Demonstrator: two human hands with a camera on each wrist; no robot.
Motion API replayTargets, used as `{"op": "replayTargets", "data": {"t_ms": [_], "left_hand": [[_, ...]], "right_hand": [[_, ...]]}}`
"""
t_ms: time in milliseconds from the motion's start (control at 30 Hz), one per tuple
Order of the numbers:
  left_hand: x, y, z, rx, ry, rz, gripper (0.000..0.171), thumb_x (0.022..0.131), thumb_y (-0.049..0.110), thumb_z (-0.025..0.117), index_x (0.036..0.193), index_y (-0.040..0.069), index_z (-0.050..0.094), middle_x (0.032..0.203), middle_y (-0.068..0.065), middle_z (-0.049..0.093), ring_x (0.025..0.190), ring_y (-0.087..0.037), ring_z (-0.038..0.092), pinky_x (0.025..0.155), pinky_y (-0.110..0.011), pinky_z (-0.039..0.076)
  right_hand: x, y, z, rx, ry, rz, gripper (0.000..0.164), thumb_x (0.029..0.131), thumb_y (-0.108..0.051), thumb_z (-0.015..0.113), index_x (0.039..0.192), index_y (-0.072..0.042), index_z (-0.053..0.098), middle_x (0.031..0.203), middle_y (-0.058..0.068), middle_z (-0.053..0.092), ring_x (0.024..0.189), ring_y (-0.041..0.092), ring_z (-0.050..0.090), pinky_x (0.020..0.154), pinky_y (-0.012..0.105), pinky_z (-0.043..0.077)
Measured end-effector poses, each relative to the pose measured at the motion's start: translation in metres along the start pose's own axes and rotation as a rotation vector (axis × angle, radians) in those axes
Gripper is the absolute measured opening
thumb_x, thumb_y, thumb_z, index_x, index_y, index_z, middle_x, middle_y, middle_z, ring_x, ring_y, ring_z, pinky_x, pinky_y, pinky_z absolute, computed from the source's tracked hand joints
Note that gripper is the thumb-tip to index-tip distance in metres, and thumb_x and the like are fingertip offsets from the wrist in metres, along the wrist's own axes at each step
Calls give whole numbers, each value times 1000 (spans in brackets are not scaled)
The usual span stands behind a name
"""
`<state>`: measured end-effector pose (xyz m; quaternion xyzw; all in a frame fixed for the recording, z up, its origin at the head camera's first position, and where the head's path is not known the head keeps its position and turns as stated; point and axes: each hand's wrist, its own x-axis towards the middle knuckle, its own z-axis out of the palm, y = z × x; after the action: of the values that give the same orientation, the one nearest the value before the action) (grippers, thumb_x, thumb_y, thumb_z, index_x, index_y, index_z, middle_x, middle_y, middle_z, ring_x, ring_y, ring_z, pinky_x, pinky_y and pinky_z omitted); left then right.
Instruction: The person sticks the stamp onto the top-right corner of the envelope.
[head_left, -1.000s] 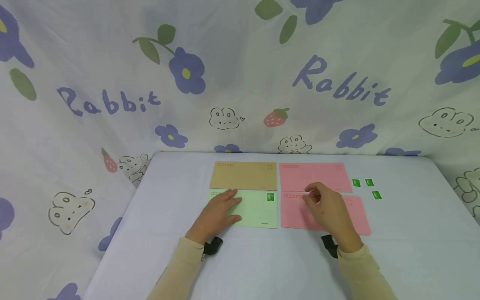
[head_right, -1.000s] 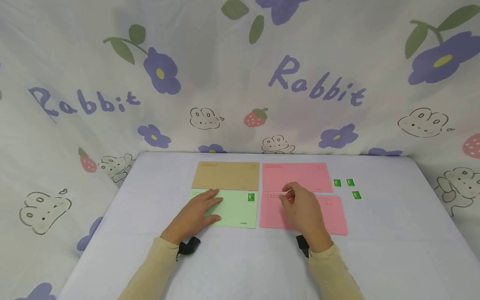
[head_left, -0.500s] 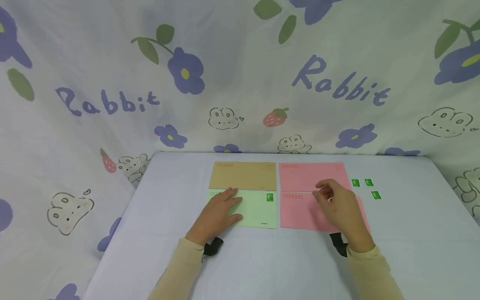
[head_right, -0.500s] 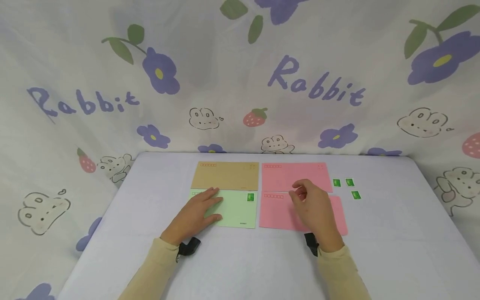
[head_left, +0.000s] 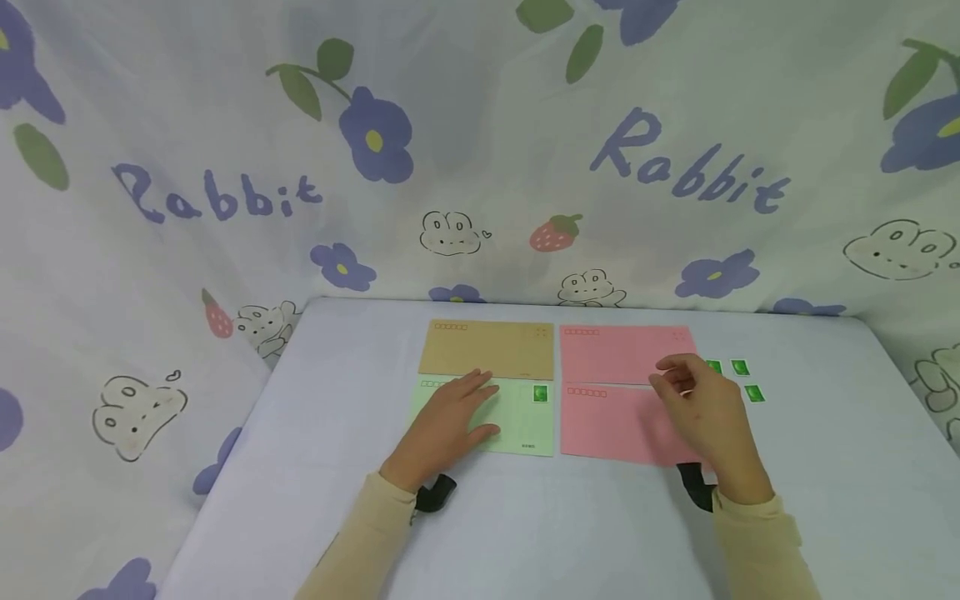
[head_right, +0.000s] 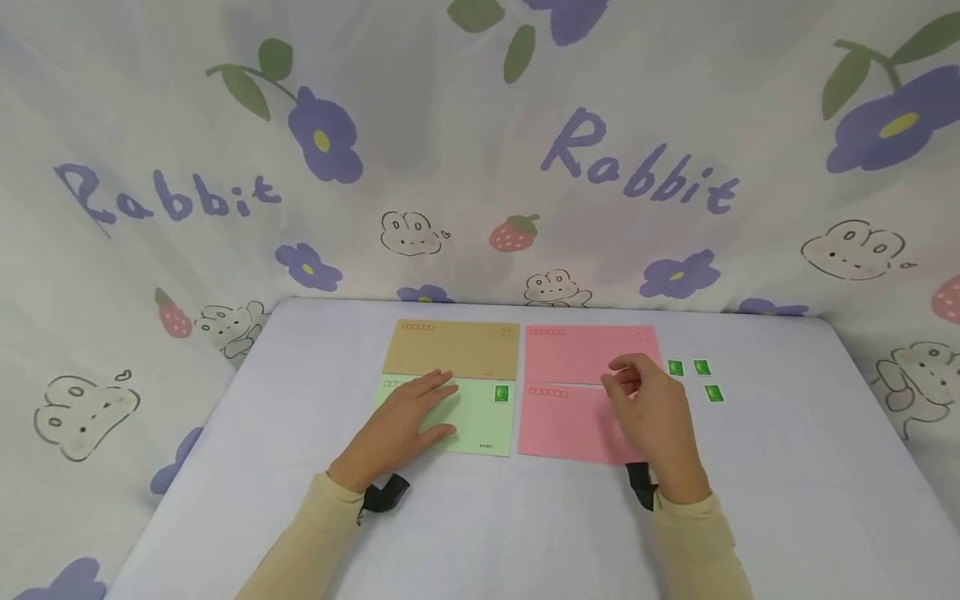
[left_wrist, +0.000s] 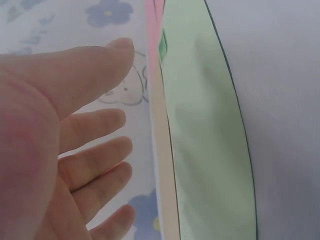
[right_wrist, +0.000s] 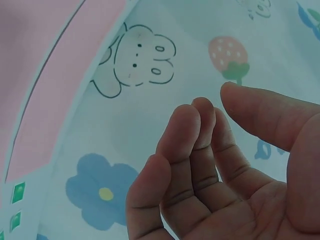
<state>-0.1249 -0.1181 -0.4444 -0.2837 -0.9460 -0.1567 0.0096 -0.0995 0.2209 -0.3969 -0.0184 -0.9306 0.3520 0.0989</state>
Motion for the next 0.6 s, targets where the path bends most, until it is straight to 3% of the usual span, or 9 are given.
{"op": "replayTargets", "data": {"t_ms": [233, 600], "left_hand": [[3, 10, 0, -7, -11, 28, 58, 85, 43, 64, 133, 13, 51, 145, -1, 38, 136, -18, 28, 110, -39, 27], [12, 30, 3, -11, -24, 78, 58, 85, 42, 65, 133, 14, 51, 145, -1, 38, 136, -17, 29, 110, -37, 27]], "right_hand": [[1, 7, -9, -1, 27, 19, 30, 92, -32, 56, 108, -7, 60, 91, 7, 62, 83, 21, 58, 67, 25, 47], [5, 17, -17, -11, 49, 27, 30, 92, -32, 55, 108, -7, 60, 91, 8, 63, 82, 24, 60, 67, 29, 46]]}}
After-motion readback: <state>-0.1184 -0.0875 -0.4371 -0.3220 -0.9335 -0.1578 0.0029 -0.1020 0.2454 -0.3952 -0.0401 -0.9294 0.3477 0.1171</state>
